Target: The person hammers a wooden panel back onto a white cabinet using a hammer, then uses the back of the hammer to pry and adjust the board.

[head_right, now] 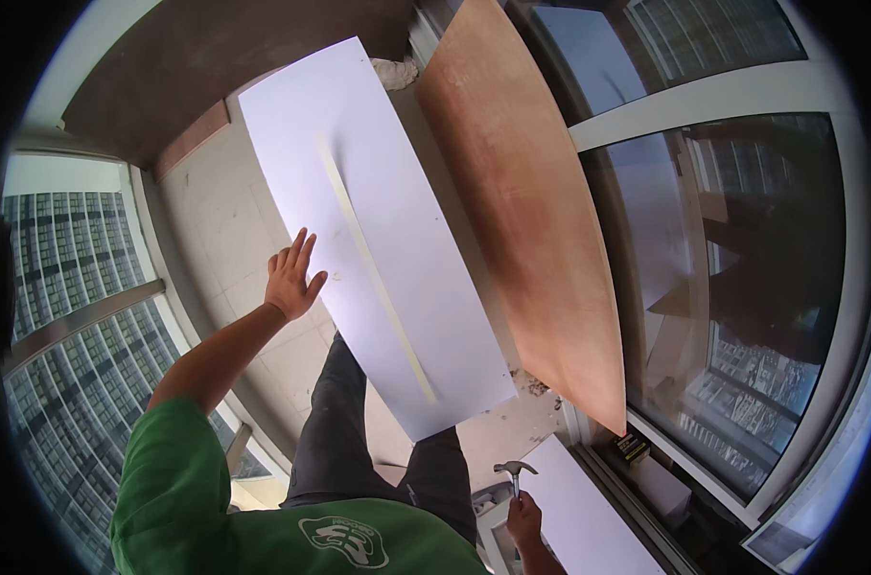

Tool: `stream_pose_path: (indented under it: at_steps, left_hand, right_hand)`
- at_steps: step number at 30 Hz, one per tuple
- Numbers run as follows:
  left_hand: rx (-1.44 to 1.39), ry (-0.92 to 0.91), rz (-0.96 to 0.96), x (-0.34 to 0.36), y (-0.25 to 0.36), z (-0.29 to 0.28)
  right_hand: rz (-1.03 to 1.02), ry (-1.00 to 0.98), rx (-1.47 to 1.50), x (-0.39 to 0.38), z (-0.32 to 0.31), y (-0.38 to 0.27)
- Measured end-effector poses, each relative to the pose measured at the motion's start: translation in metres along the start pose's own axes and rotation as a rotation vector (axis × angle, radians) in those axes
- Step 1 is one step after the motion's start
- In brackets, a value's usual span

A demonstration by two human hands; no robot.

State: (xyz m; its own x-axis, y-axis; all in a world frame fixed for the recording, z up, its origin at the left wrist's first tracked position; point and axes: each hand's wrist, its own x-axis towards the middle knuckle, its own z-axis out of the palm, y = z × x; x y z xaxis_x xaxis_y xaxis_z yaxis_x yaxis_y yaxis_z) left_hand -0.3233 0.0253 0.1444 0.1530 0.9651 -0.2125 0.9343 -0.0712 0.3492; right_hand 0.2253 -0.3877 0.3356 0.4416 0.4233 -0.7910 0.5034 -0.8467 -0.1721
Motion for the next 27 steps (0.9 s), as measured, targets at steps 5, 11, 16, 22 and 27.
stream_pose_path:
  at_steps: [5, 11, 16, 22, 27]
  left_hand:
    - [-0.24, -0.707, -0.441, -0.178, -0.003, 0.026]
    - [-0.627, -0.817, -0.611, -0.351, 0.107, 0.061]
    - [-0.489, -0.824, -0.637, -0.384, 0.18, 0.052]
    - [-0.34, -0.68, 0.188, -0.385, 0.235, -0.026]
    - [-0.733, -1.08, 0.114, -0.38, 0.32, -0.151]
  right_hand:
    - [0.231, -0.054, 0.374, -0.027, -0.011, -0.031]
    - [-0.052, -0.081, 0.206, -0.018, -0.013, 0.05]
    - [-0.067, -0.062, 0.198, -0.034, -0.023, 0.101]
    - [0.076, -0.053, 0.19, -0.036, -0.013, 0.19]
    - [-0.043, -0.092, 0.093, -0.027, 0.024, 0.27]
